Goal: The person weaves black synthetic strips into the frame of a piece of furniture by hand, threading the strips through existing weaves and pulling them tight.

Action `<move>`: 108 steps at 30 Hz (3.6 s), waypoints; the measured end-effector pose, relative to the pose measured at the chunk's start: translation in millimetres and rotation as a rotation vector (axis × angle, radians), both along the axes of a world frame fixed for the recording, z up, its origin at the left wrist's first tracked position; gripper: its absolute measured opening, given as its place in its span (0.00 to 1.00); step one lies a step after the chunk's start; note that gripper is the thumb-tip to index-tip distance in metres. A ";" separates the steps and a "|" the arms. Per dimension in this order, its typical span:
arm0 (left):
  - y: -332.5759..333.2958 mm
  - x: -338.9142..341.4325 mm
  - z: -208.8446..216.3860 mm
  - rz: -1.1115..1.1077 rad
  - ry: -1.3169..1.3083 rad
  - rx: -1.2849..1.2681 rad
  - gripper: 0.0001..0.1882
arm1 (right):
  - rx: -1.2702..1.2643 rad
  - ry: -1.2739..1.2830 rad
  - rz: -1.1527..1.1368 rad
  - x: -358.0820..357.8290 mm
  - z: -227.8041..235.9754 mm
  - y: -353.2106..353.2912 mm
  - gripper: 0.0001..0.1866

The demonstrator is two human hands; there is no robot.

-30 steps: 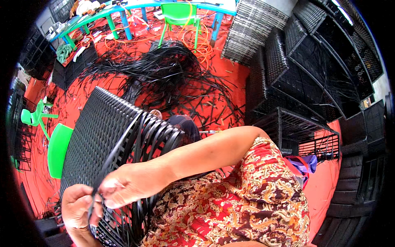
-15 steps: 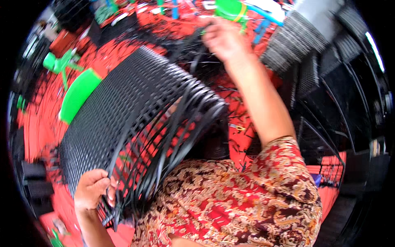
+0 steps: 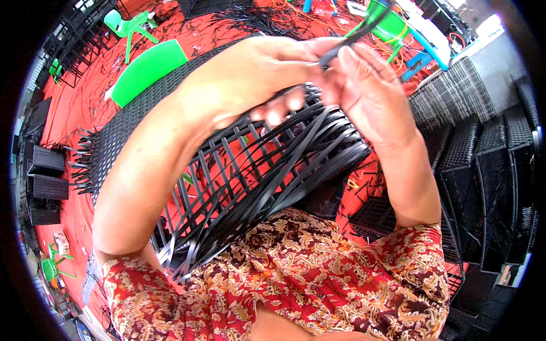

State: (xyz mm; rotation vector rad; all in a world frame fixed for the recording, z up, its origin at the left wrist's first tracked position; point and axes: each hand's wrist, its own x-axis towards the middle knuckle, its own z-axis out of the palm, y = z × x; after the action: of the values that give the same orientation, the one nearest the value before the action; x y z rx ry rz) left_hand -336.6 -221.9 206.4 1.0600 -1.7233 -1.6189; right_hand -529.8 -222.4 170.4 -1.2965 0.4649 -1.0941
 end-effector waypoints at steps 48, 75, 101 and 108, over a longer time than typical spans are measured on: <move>-12.5 -39.7 -128.4 -0.016 -0.848 -0.902 0.10 | -0.308 1.134 -0.113 -66.0 -32.4 -60.7 0.08; -20.0 -46.5 -175.9 0.338 -0.327 -0.642 0.12 | -0.188 1.297 0.060 -56.6 -38.9 -69.6 0.07; 8.4 -23.3 -164.5 0.204 -0.841 -0.711 0.13 | -0.583 1.127 0.004 -18.2 -92.5 -54.9 0.09; -12.4 -28.6 -182.6 0.353 -0.619 -0.680 0.09 | -0.899 1.162 -0.069 -33.3 -90.5 -68.0 0.07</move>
State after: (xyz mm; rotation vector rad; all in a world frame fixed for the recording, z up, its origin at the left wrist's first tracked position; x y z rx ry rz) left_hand -365.2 -234.2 23.8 1.4624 -2.0759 -0.4239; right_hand -563.1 -290.4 79.9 -2.7226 0.9075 -0.4623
